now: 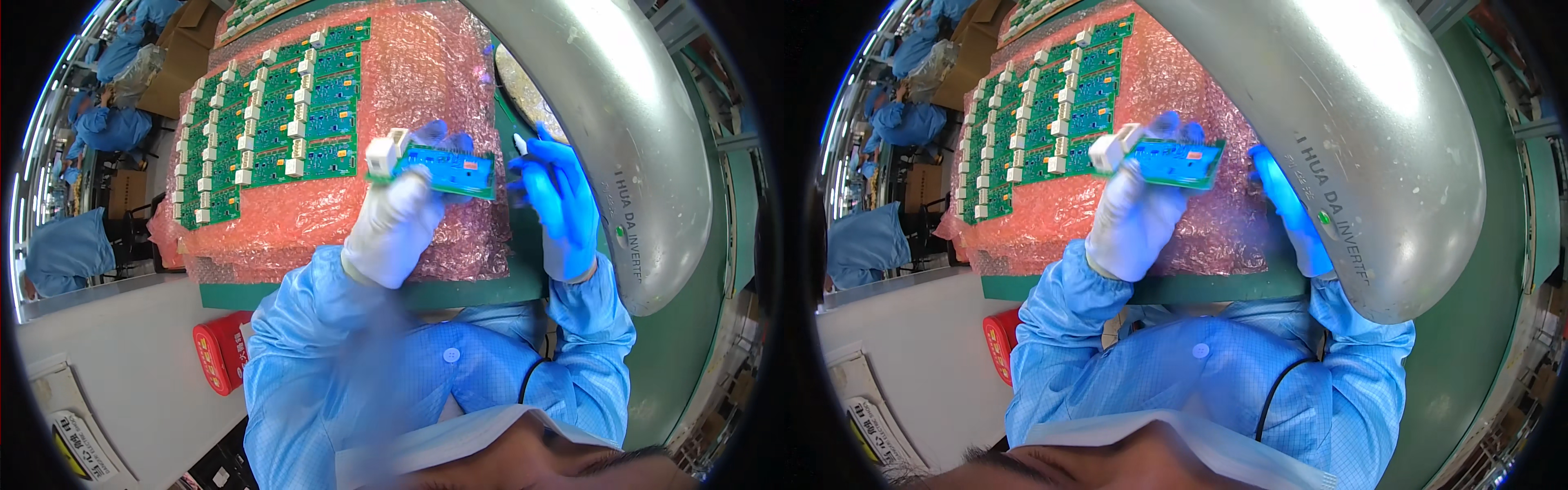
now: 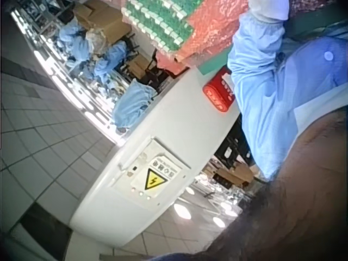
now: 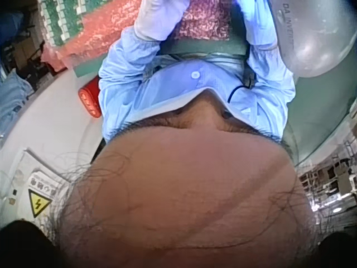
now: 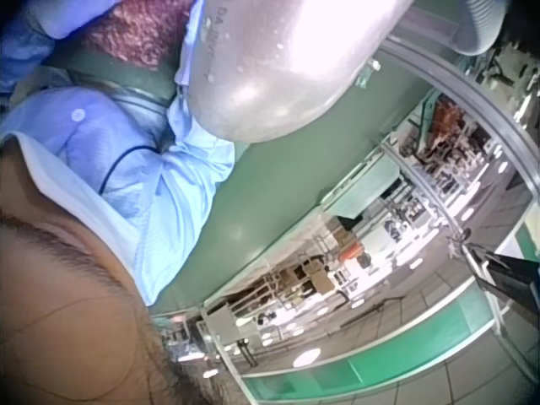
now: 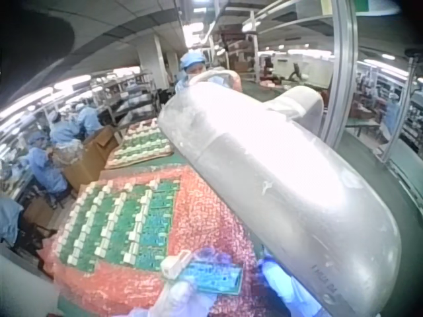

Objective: Manually assembling and inspecting small electronic components on printed circuit boards.

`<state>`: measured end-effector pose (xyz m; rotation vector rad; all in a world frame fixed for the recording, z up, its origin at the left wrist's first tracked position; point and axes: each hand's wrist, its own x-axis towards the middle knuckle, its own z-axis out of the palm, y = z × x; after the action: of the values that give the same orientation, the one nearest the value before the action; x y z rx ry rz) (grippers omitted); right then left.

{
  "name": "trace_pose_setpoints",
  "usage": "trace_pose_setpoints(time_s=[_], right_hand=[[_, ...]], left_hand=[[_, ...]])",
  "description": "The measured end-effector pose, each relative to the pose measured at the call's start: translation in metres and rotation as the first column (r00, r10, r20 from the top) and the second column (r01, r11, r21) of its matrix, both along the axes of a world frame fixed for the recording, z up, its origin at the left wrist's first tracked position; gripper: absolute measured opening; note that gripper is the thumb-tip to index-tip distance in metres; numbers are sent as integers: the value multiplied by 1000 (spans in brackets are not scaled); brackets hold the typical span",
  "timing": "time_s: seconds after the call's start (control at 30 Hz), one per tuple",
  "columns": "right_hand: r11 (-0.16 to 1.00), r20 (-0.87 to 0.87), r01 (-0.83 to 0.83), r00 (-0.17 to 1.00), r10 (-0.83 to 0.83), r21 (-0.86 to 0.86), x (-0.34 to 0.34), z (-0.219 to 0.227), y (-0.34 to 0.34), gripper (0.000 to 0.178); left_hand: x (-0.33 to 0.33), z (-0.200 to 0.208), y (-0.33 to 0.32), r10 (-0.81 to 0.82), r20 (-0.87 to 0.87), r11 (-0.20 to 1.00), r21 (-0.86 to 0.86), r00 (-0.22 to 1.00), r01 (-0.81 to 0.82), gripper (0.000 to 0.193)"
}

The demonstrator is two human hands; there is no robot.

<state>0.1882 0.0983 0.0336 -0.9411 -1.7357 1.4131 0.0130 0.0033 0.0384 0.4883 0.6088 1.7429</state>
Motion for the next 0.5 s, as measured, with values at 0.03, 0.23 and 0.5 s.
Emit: trace_pose_setpoints(time_s=[0.03,0.23,0.5], right_hand=[[933,319,10,938,-133,359,3,-7,3,24],[579,554,-385,820,-143,719,-4,-15,-5,35],[726,723,-288,564,-399,625,29,-22,15,15]], left_hand=[[-3,-3,3,-31,209,999,15,977,29,51],[-20,-23,5,-222,414,972,16,883,236,50],[-20,-18,1,-262,408,953,-36,875,302,60]])
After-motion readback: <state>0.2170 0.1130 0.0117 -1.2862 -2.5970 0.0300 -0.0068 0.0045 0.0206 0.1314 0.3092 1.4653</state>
